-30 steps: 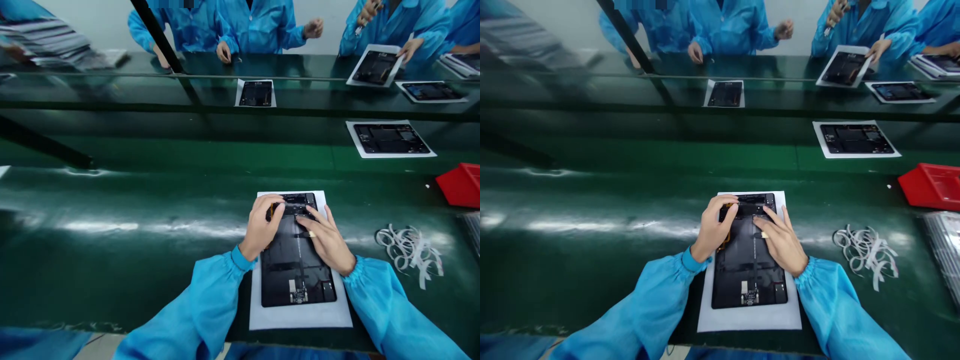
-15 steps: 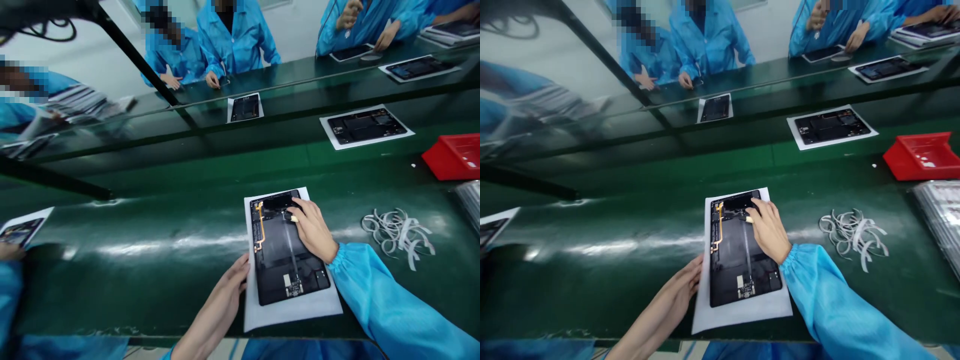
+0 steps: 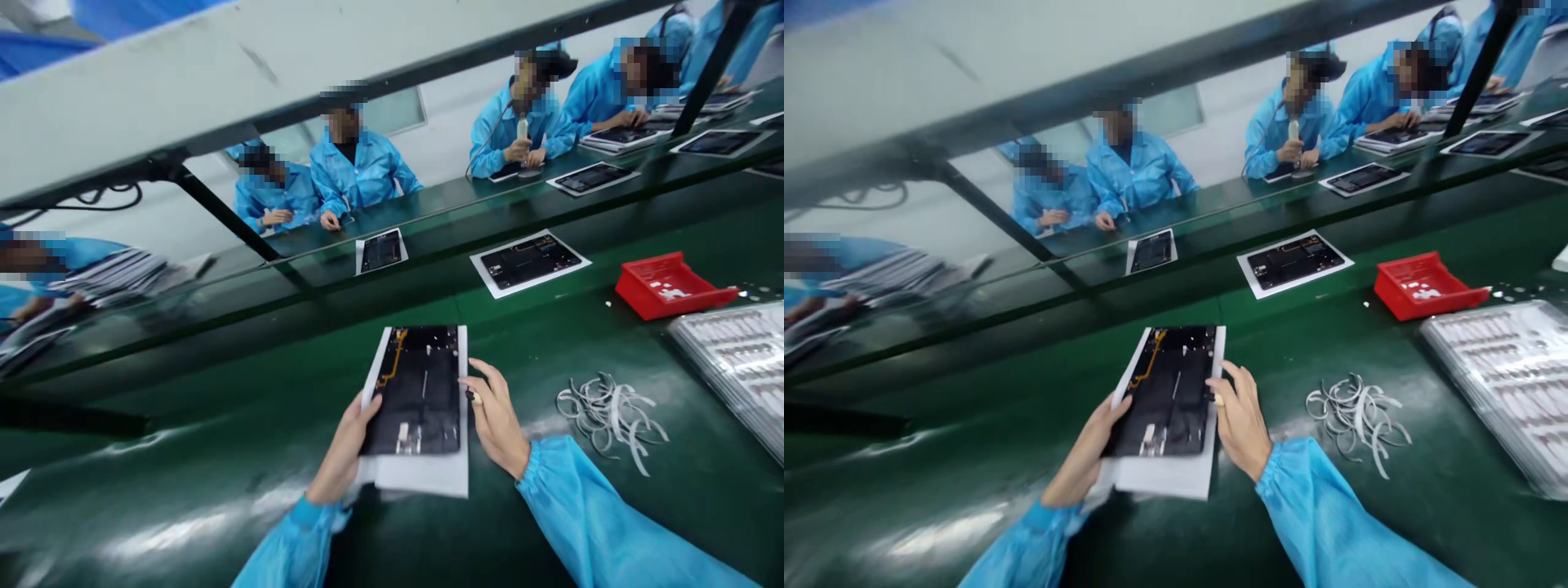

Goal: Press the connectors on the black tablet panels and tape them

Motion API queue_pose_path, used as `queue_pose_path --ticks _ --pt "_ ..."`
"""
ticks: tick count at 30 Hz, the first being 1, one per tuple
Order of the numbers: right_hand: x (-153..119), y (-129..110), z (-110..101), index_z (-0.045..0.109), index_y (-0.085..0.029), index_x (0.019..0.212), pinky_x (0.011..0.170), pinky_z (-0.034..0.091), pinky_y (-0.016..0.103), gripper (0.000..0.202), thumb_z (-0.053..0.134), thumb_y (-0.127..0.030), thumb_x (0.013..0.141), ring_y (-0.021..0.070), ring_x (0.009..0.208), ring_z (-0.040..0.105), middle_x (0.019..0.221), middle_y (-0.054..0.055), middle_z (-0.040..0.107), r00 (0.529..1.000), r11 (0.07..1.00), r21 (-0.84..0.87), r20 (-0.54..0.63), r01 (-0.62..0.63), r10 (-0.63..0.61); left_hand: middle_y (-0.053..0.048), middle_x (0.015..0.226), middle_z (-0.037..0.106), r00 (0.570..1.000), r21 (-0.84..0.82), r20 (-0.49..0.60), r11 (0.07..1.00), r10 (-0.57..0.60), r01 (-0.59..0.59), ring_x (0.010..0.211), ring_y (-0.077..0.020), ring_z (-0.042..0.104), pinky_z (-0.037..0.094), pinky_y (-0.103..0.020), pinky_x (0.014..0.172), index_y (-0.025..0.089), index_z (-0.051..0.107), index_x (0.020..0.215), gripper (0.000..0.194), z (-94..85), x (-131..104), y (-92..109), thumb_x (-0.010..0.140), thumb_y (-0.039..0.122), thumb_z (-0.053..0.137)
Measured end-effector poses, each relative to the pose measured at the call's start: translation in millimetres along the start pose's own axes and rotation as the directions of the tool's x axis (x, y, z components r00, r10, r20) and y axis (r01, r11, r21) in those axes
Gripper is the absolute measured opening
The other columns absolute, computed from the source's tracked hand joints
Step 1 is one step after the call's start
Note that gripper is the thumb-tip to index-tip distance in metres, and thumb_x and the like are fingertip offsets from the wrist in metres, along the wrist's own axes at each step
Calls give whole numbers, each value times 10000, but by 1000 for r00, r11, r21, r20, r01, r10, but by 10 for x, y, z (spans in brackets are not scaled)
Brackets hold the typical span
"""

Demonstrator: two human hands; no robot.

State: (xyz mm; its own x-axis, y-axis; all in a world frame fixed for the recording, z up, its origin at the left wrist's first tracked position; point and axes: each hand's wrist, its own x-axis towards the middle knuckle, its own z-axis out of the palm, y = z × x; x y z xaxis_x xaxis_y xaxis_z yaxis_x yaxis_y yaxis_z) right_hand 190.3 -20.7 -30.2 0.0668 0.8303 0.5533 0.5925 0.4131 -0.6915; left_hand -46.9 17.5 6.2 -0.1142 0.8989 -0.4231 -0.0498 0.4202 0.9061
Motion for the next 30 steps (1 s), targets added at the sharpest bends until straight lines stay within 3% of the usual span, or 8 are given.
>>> queue_pose_path --ticks 6,11,14,16,20,22,24,30 --pt "-18 43 64 588 -214 1125 1030 446 491 330 349 -102 927 225 1220 506 1292 107 541 1000 1000 -22 23 4 -4 -71 903 716 961 109 -143 969 235 -220 841 -193 703 552 -334 842 135 589 1093 211 -28 1306 616 887 176 559" --pt "-18 44 61 589 -226 1119 1001 481 465 333 352 -100 921 216 1191 537 1244 94 581 1000 999 -34 18 15 -14 -199 1219 597 865 343 -267 881 425 -326 1242 -332 507 403 -454 1046 73 521 1168 358 -198 1637 829 840 185 606" --pt "-18 38 54 589 -227 1121 988 488 448 336 348 -100 924 216 1185 542 1240 95 582 999 1000 -19 32 14 -13 -212 1441 385 757 507 -263 753 598 -419 1428 -330 213 156 -475 1175 91 461 1263 442 -201 1530 694 846 180 576" --pt "-15 36 49 590 -225 1120 955 509 408 336 347 -101 924 210 1162 557 1249 102 571 999 1000 5 48 -8 8 -182 1424 421 724 576 -150 655 674 -490 1416 -301 259 148 -474 1182 125 520 1214 354 -60 1339 463 866 189 540" --pt "-7 75 35 563 -221 1196 874 534 301 366 329 -114 934 166 1019 630 1135 99 616 989 995 63 132 -71 62 -68 1303 580 691 595 235 461 683 -658 1312 -256 454 314 -455 1136 234 636 1098 261 450 707 -128 838 236 615" --pt "0 117 25 558 -216 1221 865 533 292 366 334 -141 942 165 989 646 1087 89 649 982 995 50 171 -84 74 -67 1403 506 565 595 569 175 597 -784 1359 -244 397 331 -490 1126 263 545 1265 342 676 356 -327 929 232 485" --pt "38 159 7 574 -206 1205 888 526 306 347 345 -174 947 176 1019 649 1104 83 671 975 995 -5 196 -103 102 -59 1449 460 522 573 689 64 503 -817 1390 -236 350 325 -501 1136 269 465 1341 400 813 77 -411 949 202 432" --pt "749 241 -7 582 -179 1227 955 467 264 353 371 -202 944 168 1093 630 1197 71 665 942 919 -390 283 -58 180 -61 1468 434 544 551 694 138 471 -823 1406 -252 315 295 -510 1152 248 454 1345 395 840 -106 -394 952 225 427"
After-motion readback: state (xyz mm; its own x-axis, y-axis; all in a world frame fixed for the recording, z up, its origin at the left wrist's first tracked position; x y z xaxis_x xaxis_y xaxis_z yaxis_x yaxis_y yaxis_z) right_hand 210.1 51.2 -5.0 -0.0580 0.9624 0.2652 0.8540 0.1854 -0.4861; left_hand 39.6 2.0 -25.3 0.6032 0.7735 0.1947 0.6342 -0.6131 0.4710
